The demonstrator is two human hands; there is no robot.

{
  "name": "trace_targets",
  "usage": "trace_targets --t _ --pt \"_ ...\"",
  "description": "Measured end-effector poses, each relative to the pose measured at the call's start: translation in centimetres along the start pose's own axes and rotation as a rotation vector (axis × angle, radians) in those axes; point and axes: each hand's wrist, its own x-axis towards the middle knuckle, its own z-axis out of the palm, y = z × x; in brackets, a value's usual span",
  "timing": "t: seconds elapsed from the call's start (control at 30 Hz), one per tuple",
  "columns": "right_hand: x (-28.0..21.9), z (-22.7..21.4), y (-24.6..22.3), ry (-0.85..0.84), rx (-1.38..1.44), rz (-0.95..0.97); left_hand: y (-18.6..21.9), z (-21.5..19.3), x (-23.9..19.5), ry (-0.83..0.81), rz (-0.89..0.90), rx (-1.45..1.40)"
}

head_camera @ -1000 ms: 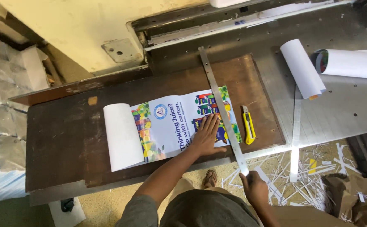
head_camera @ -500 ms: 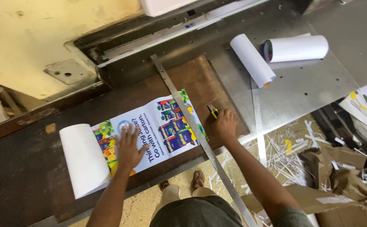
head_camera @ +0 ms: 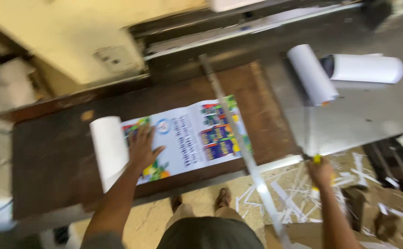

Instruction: Cutting printed paper sheets to size using a metal ruler and a utility knife on a workbench.

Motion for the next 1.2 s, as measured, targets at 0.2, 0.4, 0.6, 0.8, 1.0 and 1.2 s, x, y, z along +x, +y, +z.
trace_targets --t 0.2,0.4,0.6,0.8,1.0,1.2 --pt "-11.1 -7.9 -1.3 0.001 -0.167 0.090 -4.3 -0.3 -0.2 -0.363 0.019 -0.203" --pt "-30.8 0.3 -4.0 0.106 -0.204 0.072 -6.0 -1.4 0.2 -0.402 0.069 -0.299" --pt "-42.8 6.8 -28.4 -0.196 0.120 -0.091 -7.8 0.7 0.2 -0.117 0.277 -0.289" --pt "-46.5 13.4 -39.0 -0.151 0.088 -0.316 -8.2 1.2 0.9 -0.158 0.107 -0.674" --pt "-47.6 12.7 -42.8 -0.254 0.184 -0.116 -8.8 1.8 0.4 -0.087 0.200 -0.558" --pt "-46.1 10.3 -43.6 -0.422 0.673 0.190 -9.1 1.6 0.2 -0.266 0.172 -0.572"
